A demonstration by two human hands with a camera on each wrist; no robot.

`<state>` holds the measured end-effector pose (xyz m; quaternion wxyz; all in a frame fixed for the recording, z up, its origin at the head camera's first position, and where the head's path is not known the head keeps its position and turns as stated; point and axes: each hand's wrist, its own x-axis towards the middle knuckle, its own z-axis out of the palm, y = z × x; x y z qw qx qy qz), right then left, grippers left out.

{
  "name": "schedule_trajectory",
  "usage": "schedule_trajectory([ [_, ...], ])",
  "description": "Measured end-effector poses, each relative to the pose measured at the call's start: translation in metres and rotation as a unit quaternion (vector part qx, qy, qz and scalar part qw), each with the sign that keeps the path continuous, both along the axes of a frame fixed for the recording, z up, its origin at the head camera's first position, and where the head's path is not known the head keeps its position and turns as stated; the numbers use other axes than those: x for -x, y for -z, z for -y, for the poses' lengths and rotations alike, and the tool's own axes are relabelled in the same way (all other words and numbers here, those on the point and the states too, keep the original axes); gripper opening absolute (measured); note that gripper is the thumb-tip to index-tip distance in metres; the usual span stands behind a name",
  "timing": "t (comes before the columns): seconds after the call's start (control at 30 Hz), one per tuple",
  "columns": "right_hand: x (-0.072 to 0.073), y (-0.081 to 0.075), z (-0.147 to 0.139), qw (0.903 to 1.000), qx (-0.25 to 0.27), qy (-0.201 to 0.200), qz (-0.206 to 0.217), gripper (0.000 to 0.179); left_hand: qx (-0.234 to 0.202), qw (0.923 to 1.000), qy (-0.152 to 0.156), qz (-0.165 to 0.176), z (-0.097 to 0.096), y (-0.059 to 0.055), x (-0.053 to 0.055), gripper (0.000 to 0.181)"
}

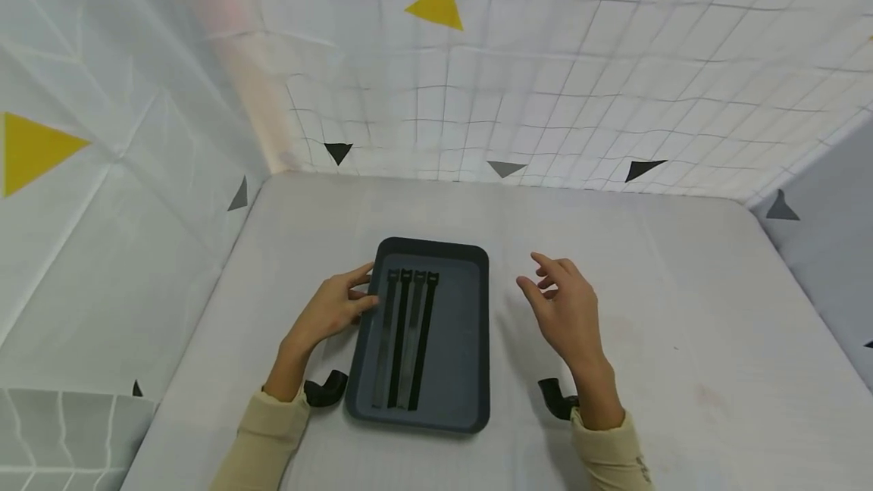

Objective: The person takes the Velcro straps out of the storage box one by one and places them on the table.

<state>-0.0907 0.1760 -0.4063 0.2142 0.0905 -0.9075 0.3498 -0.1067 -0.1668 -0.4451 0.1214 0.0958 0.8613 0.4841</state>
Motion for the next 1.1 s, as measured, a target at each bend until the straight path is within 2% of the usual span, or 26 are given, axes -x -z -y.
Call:
schedule_trajectory([
  [0.37, 0.001, -0.004, 0.013, 0.9993, 0.025, -0.028, -0.005, 0.042, 0.010, 0.9997, -0.014, 0.018, -0.003, -0.001, 0.000, 0.067],
  [0.6, 0.007, -0.013, 0.029, 0.9984, 0.023, -0.051, -0.011, 0.041, 0.012, 0.9999, -0.008, 0.007, -0.001, -0.001, 0.001, 0.066],
  [0.87, 0.011, -0.022, 0.047, 0.9965, 0.027, -0.073, 0.030, 0.044, 0.017, 0.9997, -0.010, 0.012, -0.001, -0.002, -0.001, 0.066],
  [1.1, 0.014, -0.026, 0.060, 0.9947, 0.018, -0.091, 0.045, 0.042, 0.015, 0.9998, -0.009, 0.006, -0.002, -0.004, 0.000, 0.067],
])
